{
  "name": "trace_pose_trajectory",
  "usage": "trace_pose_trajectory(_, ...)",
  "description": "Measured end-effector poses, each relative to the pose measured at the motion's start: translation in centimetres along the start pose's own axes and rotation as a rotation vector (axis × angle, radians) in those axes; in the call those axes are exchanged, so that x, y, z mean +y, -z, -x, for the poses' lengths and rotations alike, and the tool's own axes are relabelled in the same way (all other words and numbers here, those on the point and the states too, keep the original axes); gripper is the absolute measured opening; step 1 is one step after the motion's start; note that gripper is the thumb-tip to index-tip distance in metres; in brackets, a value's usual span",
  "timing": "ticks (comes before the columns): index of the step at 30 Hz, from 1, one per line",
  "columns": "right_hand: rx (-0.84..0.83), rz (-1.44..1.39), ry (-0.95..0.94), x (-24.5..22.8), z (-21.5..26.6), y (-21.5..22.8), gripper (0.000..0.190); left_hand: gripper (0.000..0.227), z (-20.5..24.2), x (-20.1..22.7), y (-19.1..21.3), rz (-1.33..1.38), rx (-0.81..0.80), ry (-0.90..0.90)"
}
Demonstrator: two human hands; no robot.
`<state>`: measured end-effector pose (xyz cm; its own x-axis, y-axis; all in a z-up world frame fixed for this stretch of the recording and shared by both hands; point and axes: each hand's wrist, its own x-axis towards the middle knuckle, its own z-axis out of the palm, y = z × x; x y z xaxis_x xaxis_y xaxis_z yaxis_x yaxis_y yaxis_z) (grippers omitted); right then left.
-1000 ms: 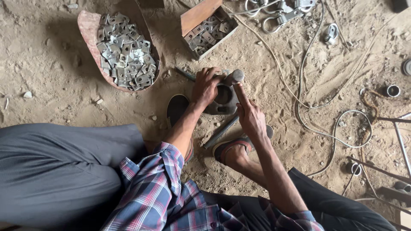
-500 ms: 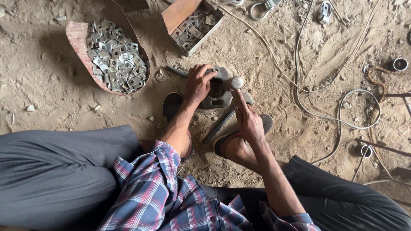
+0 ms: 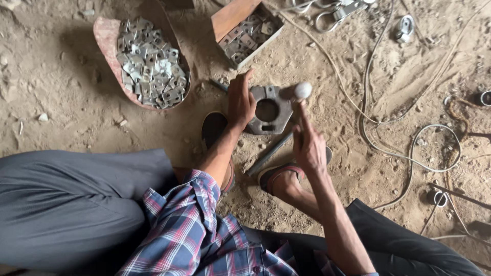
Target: The person sits on the ground and repeatedly hammers small metal parts placed on a metal anvil. They pick up individual parts from a container, position them on the anvil, strike them with a hammer, and then place the finished pieces into a pile on the floor.
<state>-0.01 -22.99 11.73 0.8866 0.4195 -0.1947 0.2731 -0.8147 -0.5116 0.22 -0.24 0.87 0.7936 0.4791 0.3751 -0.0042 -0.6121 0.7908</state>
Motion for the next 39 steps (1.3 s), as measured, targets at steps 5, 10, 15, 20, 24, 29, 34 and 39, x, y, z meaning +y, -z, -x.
trace_pose_trajectory(5, 0.449, -0.019, 0.397, -3.5, -2.8, 1.8, 0.052, 0.067, -0.2, -0.2, -0.1, 0.022, 0.028, -0.006)
trace_pose_trajectory(10, 0.361, 0.122, 0.380, -4.1, -4.6, -1.0, 0.055, 0.067, -0.1, -0.5, -0.3, 0.029, 0.022, 0.059)
trace_pose_trajectory(15, 0.115, 0.316, 0.262, -2.6, -3.9, -3.9, 0.074, 0.068, -0.1, -0.8, -0.6, 0.053, 0.075, 0.008)
trace_pose_trajectory(20, 0.012, 0.236, 0.152, -3.0, -3.6, -3.2, 0.072, 0.069, 0.6, -0.7, 0.1, 0.017, -0.033, 0.036)
trace_pose_trajectory(24, -0.053, 0.128, 0.095, -4.0, -3.8, -1.8, 0.068, 0.067, 0.0, -0.8, -0.8, -0.006, 0.031, -0.014)
trace_pose_trajectory(29, 0.066, 0.001, 0.251, -2.3, -1.5, -0.7, 0.064, 0.064, 0.2, -0.7, -0.3, 0.006, 0.017, -0.033)
trace_pose_trajectory(34, -0.077, 0.066, 0.170, 1.4, 1.8, -0.9, 0.062, 0.048, -0.1, -1.0, -1.0, -0.012, -0.033, 0.014)
trace_pose_trajectory(39, -0.065, 0.009, 0.200, 3.9, 2.4, -2.4, 0.069, 0.036, 0.0, -0.7, -1.1, -0.041, -0.094, -0.149)
